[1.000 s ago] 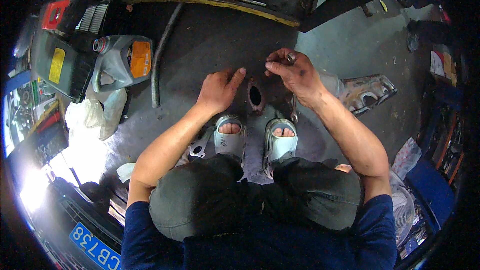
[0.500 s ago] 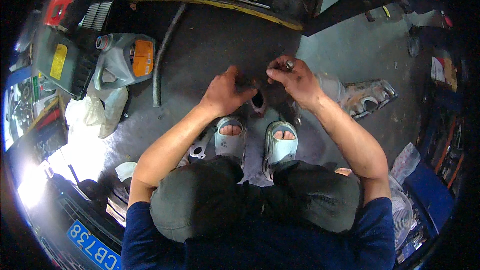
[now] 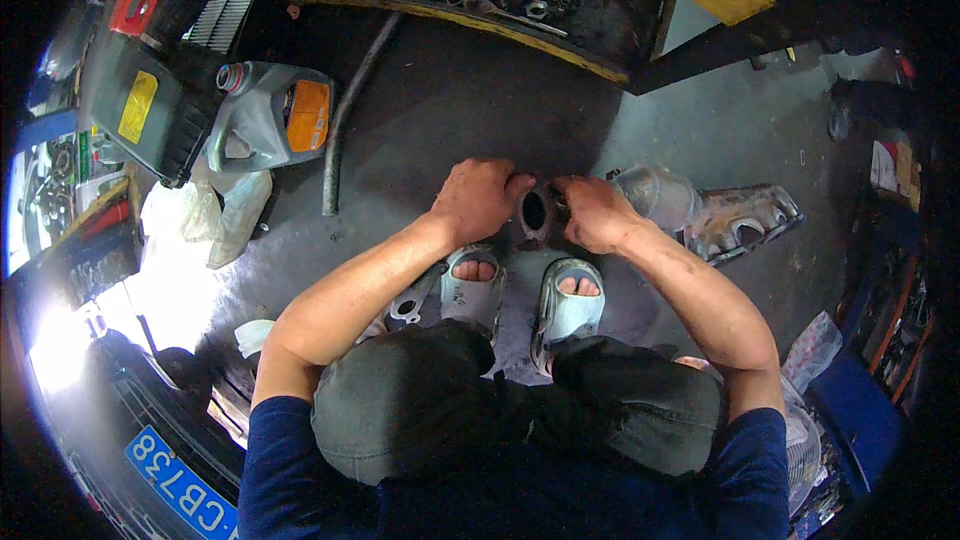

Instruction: The person sits on the garage floor and uses a wrench to tighten bolts on a removed exhaust manifold. They retrieve a bolt and a wrench from a nearby tool cart, fasten the manifold, then stand and spray a cleaning agent onto the part.

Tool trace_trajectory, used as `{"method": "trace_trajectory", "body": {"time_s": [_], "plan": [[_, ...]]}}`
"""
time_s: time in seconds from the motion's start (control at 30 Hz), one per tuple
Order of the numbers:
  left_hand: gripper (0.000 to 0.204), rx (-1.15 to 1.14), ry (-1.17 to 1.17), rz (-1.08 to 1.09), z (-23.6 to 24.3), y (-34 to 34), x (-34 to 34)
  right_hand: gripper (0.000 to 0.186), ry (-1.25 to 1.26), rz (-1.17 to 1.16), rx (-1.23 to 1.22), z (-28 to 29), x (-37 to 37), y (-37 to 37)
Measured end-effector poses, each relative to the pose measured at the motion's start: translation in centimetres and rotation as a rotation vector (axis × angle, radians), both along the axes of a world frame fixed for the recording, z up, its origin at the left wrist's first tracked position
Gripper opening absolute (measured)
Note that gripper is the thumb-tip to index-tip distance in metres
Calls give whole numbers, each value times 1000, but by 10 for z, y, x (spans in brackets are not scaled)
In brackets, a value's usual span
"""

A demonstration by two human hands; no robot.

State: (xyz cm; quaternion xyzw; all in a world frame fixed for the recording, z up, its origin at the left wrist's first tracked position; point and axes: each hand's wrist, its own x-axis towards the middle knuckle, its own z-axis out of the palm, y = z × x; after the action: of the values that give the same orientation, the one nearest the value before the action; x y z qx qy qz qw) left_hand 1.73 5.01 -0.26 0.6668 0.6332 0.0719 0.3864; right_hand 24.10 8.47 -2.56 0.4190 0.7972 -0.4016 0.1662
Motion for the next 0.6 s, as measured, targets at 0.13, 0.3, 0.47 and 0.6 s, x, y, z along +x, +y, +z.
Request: {"method": "trace_trajectory", "body": {"time_s": [0.13,0.3,0.47,0.6], "plan": [[36,141,-15,-21,-5,-4,0,56,-28,43,8,-2,-1,3],[30,251,42,-103,-9,-7,-3,52,-29,49,22,0,-2,4],[31,446,32,-176,-13,-11,-5,42,-31,43,23,4,0,4],[31,354,18,-194,-23,-9,-7,40,17,49,55,4,-1,4]]}}
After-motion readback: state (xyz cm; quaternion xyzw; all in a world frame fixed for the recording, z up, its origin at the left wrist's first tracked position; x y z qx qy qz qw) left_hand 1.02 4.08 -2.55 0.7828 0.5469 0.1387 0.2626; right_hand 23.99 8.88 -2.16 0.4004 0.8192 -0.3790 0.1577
